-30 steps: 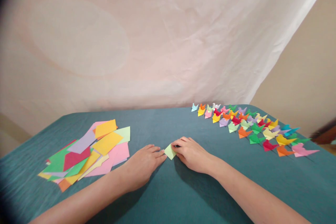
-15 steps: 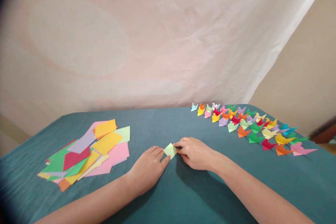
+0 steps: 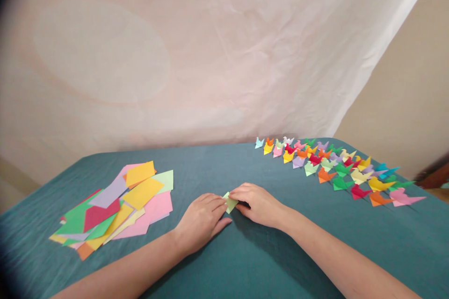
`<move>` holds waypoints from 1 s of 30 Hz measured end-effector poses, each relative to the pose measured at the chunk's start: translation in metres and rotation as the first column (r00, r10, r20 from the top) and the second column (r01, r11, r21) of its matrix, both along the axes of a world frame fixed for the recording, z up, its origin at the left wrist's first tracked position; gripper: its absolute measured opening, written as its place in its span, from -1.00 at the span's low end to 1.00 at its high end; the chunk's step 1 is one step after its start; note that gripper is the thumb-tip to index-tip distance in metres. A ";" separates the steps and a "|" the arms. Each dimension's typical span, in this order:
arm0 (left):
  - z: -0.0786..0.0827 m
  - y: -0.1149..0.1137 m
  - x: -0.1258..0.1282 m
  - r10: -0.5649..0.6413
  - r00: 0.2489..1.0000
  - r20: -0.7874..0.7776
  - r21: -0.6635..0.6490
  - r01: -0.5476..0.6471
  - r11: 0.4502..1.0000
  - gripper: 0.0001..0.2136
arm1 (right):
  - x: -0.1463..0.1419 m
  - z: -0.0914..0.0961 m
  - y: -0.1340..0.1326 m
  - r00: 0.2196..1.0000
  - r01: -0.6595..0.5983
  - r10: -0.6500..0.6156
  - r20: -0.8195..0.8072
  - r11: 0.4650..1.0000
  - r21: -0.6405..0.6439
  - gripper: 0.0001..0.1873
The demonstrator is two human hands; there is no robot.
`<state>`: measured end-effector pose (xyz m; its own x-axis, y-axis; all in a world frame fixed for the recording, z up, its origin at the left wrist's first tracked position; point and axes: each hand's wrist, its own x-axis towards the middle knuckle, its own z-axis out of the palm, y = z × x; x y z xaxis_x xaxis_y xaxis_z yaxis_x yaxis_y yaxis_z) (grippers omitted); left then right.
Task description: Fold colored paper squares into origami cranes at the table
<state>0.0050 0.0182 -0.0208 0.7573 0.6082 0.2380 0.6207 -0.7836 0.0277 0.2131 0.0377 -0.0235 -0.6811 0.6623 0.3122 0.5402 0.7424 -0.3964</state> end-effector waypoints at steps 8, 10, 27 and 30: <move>0.007 0.005 -0.004 0.047 0.996 0.070 -0.038 -0.044 0.998 -0.78 | 0.003 0.000 -0.001 0.999 -0.009 0.009 0.039 1.000 0.021 -0.60; 0.005 0.005 -0.005 0.050 0.995 0.089 -0.037 -0.047 0.998 -0.80 | 0.004 0.000 -0.001 0.997 -0.011 0.007 0.077 0.998 0.055 -0.59; -0.002 0.010 -0.009 0.021 0.987 0.160 -0.052 -0.013 0.999 -0.80 | 0.009 -0.013 0.007 1.000 0.002 -0.007 0.024 0.979 0.205 -0.76; -0.002 0.010 -0.009 0.019 0.987 0.162 -0.056 -0.010 0.998 -0.79 | 0.010 -0.013 0.008 1.000 -0.009 0.002 0.027 0.972 0.234 -0.76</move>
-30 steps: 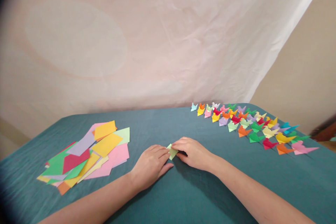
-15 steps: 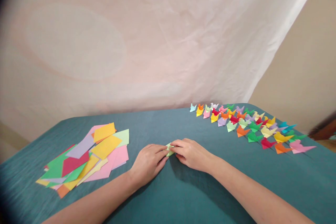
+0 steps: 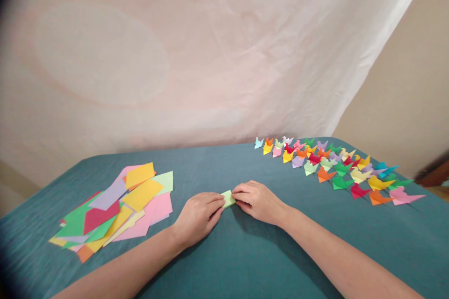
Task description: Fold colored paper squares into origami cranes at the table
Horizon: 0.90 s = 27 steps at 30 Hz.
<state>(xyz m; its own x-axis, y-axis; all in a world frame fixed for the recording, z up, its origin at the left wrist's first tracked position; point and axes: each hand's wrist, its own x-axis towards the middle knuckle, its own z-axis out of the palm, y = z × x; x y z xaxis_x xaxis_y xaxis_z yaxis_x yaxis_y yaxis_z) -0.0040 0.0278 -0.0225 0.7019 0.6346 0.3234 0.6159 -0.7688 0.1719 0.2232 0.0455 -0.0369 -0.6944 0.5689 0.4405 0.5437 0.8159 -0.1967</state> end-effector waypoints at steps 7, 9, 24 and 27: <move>-0.002 0.000 0.000 -0.002 1.000 -0.010 0.008 0.002 1.000 -0.79 | 0.001 -0.001 0.001 1.000 -0.010 0.010 -0.009 1.000 0.007 -0.78; -0.002 0.001 -0.001 -0.003 1.000 -0.004 0.005 0.003 1.000 -0.79 | 0.002 -0.002 0.002 1.000 -0.014 0.014 -0.010 1.000 0.004 -0.78; -0.002 0.001 -0.001 0.003 1.000 0.008 -0.019 -0.002 1.000 -0.78 | 0.003 -0.002 0.001 0.998 -0.023 0.016 0.064 0.994 0.108 -0.77; -0.003 0.001 -0.001 0.000 1.000 0.012 -0.020 0.001 1.000 -0.78 | 0.003 -0.003 0.001 0.997 -0.032 0.022 0.078 0.992 0.124 -0.77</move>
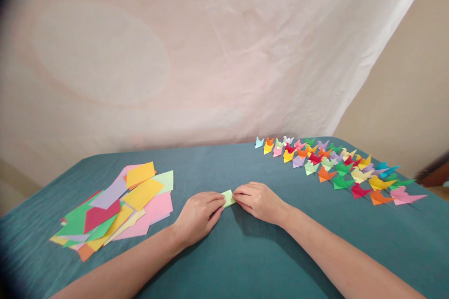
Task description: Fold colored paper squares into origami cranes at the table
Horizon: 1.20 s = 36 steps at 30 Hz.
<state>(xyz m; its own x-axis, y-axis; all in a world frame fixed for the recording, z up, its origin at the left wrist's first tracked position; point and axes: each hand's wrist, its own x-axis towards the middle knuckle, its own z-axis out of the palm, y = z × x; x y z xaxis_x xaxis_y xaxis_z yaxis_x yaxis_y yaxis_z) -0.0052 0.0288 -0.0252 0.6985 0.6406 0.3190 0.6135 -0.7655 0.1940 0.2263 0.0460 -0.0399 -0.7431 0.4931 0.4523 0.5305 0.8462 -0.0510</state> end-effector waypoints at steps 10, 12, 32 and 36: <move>-0.002 0.001 0.000 -0.004 1.000 0.013 0.014 0.004 1.000 -0.80 | 0.002 -0.005 0.002 1.000 -0.011 0.011 -0.008 0.999 0.054 -0.79; -0.002 0.001 0.001 -0.007 1.000 0.015 0.019 0.006 1.000 -0.80 | 0.001 -0.006 0.002 1.000 -0.008 0.008 -0.007 0.998 0.056 -0.78; -0.003 0.002 -0.001 -0.050 0.999 -0.020 0.043 0.051 0.998 -0.81 | -0.010 0.000 -0.004 1.000 -0.008 0.006 -0.028 0.998 -0.066 -0.82; 0.001 0.000 0.000 -0.030 0.997 -0.068 0.040 0.033 0.999 -0.84 | -0.012 0.003 -0.006 0.997 0.002 -0.015 -0.077 0.987 -0.160 -0.83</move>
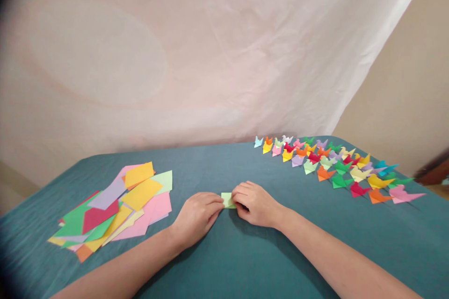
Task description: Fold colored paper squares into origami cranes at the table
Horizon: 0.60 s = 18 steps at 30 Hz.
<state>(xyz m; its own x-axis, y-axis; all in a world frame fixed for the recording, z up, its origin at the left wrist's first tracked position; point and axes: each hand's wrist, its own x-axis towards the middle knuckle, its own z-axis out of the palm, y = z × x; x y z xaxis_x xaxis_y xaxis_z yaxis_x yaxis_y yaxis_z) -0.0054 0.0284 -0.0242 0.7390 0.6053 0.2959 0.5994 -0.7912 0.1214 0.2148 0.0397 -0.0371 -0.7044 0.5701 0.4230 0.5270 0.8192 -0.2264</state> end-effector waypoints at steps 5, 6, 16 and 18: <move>0.006 -0.007 0.002 0.015 0.990 -0.140 0.012 -0.013 1.000 -0.81 | -0.001 0.001 0.002 0.994 -0.004 -0.014 -0.111 0.987 -0.160 -0.91; 0.007 -0.008 0.002 0.009 0.985 -0.174 0.018 -0.006 1.000 -0.79 | -0.001 0.000 0.003 0.991 -0.002 -0.024 -0.135 0.982 -0.189 -0.92; 0.019 -0.008 -0.013 -0.139 0.955 -0.260 -0.020 0.139 0.990 -0.68 | -0.005 -0.002 0.005 0.960 0.026 -0.129 -0.247 0.924 -0.382 -0.90; 0.015 -0.006 -0.017 -0.150 0.965 -0.216 -0.045 0.144 0.989 -0.63 | -0.007 -0.002 0.005 0.957 0.048 -0.153 -0.246 0.922 -0.385 -0.90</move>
<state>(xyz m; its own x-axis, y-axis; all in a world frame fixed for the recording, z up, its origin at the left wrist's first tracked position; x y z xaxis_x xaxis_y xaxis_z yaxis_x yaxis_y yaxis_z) -0.0228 0.0224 -0.0094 0.8653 0.4908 0.1019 0.4911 -0.8708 0.0242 0.2078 0.0448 -0.0392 -0.5261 0.7837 0.3302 0.4795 0.5940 -0.6459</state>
